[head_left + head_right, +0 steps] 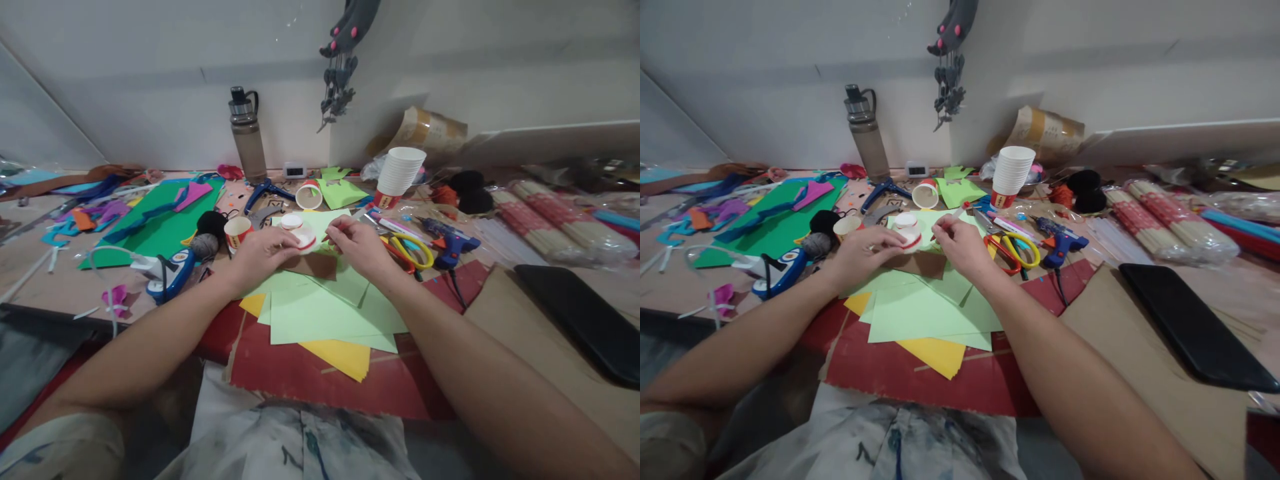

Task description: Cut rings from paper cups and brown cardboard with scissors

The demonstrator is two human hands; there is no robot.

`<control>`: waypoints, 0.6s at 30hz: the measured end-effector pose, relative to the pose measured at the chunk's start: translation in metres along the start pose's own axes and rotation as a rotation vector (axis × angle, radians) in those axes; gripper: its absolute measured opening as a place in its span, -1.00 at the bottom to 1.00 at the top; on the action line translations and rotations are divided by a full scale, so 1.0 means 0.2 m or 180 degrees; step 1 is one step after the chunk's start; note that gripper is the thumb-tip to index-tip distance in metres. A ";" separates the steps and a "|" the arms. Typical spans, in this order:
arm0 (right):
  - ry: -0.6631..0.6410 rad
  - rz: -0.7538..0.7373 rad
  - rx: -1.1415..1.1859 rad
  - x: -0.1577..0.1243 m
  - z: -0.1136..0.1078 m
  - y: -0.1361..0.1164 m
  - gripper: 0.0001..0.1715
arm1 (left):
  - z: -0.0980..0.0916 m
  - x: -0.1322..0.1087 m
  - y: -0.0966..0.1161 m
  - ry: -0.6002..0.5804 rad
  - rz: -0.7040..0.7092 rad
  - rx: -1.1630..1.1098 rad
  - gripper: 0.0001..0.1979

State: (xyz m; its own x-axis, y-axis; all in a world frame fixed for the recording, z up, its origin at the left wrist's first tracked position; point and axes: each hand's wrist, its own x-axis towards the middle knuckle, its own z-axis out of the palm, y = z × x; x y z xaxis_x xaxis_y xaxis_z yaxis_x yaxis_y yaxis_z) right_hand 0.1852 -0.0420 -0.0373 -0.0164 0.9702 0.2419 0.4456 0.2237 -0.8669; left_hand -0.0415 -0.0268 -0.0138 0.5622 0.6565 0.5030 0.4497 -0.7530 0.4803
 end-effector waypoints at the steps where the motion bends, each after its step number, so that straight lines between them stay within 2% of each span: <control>1: 0.0035 0.0054 0.0016 0.00 0.00 0.00 -0.74 | 0.02 -0.01 0.00 -0.0167 0.0127 0.0084 -0.86; 4: 0.0098 0.0208 -0.0008 0.01 0.00 0.01 -0.73 | 0.07 -0.02 -0.02 -0.0618 0.0450 0.0229 -0.85; 6: 0.0079 0.0271 -0.0039 0.01 0.00 0.01 -0.72 | 0.09 -0.02 -0.03 -0.0735 0.0510 0.0250 -0.84; 11: 0.0052 0.0313 0.0020 0.01 0.01 0.02 -0.72 | 0.08 -0.02 -0.03 -0.0817 0.0548 0.0250 -0.88; 18: 0.0089 0.0302 0.0018 0.01 0.00 0.01 -0.71 | 0.08 -0.02 -0.02 -0.0736 0.0646 0.0265 -0.92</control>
State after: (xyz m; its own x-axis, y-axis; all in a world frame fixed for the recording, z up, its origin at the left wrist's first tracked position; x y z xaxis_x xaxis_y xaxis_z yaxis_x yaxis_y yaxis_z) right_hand 0.1865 -0.0390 -0.0386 0.0507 0.9840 0.1706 0.4390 0.1314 -0.8888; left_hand -0.0346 -0.0268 -0.0306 0.7848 0.4722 0.4012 0.3621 -0.8749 0.3215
